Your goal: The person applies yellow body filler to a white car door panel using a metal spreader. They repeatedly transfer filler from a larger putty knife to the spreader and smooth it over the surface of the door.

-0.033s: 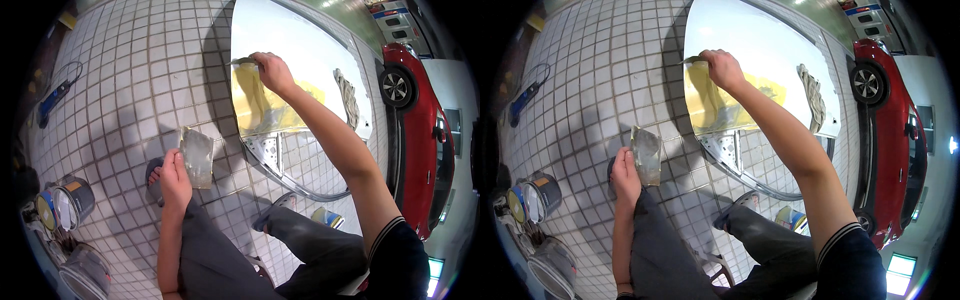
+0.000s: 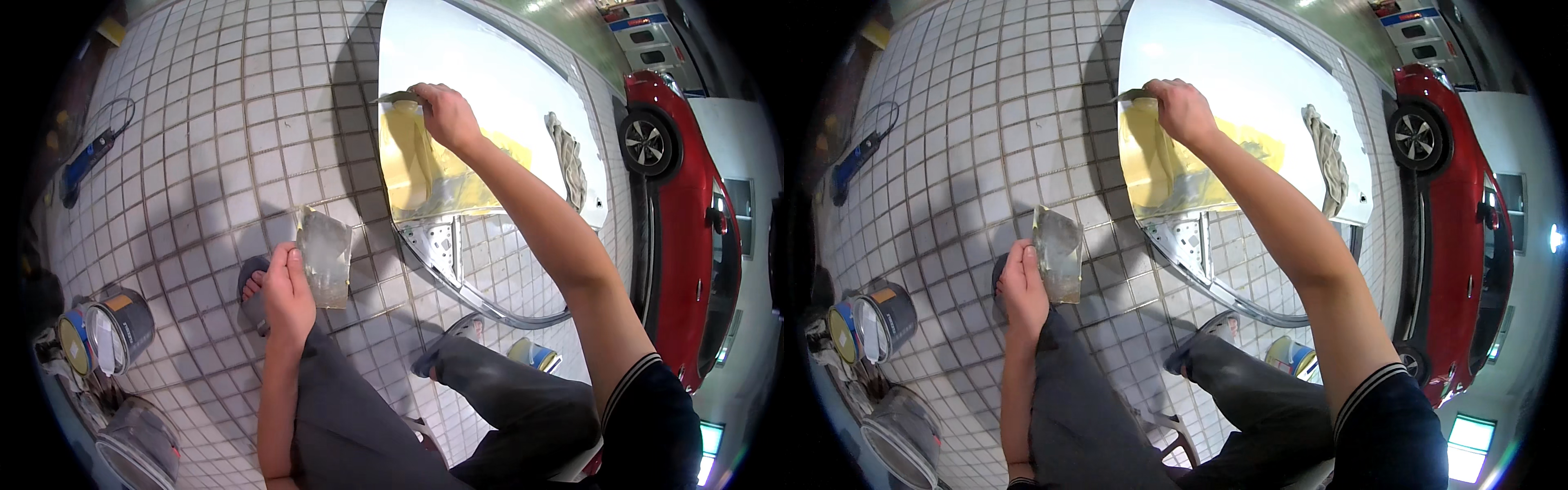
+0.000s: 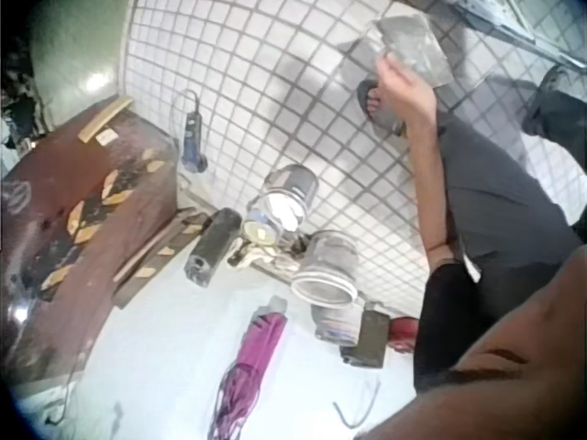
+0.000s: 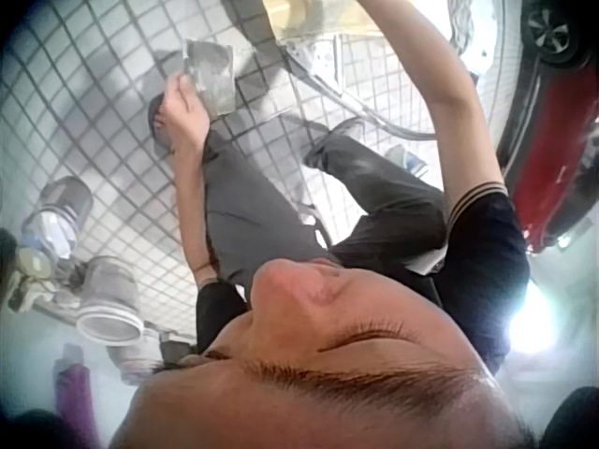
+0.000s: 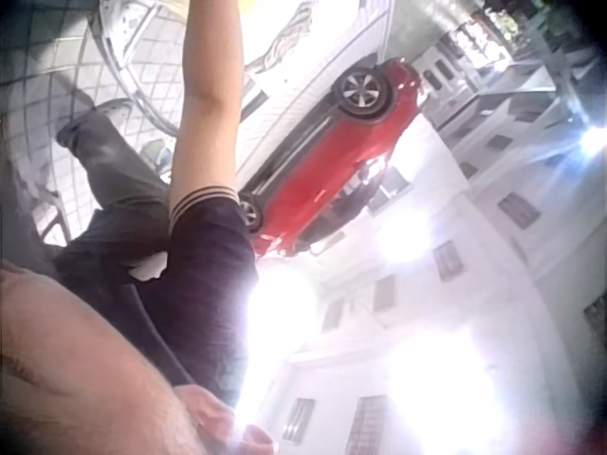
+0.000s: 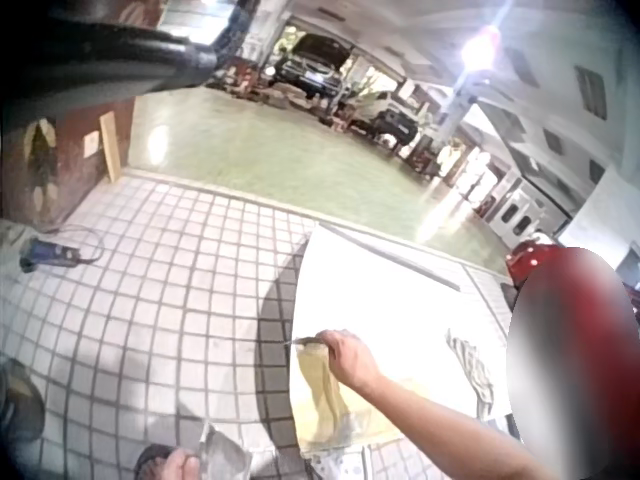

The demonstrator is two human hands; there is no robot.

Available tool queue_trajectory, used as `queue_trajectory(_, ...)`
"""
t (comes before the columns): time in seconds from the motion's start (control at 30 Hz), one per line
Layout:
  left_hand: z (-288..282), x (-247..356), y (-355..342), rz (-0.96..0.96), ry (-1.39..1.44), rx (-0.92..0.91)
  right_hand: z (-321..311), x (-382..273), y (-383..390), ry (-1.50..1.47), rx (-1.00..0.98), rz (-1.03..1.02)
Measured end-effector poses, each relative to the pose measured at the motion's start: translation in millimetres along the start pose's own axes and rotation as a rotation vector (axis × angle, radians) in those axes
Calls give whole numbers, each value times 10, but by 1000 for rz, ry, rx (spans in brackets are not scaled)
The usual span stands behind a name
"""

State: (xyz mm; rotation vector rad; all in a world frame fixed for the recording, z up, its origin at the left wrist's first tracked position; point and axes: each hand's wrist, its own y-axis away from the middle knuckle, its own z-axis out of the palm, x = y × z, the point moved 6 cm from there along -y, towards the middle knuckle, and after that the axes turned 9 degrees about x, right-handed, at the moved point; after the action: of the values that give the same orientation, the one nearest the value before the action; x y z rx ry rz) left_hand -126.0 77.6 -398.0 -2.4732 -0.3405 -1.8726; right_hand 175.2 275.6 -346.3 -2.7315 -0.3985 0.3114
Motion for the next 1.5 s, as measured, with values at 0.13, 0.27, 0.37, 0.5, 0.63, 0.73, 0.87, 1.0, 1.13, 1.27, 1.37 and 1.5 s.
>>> queue_trajectory(0.13, -19, 18, 31, 76, -16, -29, 29, -57, -39, 7, 16, -16)
queue_trajectory(0.27, -11, -56, 32, 32, 53, -33, 85, -6, -11, 57, -27, -6)
queue_trajectory(0.37, -9, -128, 41, 20, 86, 5, 103, 33, 120, 65, -53, -23)
queue_trajectory(0.5, 0, -150, 5, 47, 57, 36, 121, -45, 290, 32, 15, -75)
queue_trajectory(0.63, 86, -286, -5, 20, -10, -43, 141, 2, 410, -43, 23, -24)
queue_trajectory(0.73, 142, -331, 44, 44, -105, -103, 163, 36, 501, -67, 46, -52)
queue_trajectory(0.87, 263, -368, 88, 42, -100, -132, 168, 60, 633, -76, 128, -141)
queue_trajectory(1.0, 328, -429, 92, 3, -100, -184, 196, 55, 785, -84, 108, -115)
queue_trajectory(1.13, 366, -344, 110, 40, -134, -176, 132, -38, 970, -82, 99, -158)
queue_trajectory(1.27, 369, -384, 126, 40, -153, -195, 91, -107, 1125, -76, 76, -157)
queue_trajectory(1.37, 407, -400, 129, 34, -166, -204, 56, -119, 1252, -101, 73, -148)
queue_trajectory(1.5, 394, -366, 136, 27, -163, -174, 33, -171, 1372, -128, 78, -157)
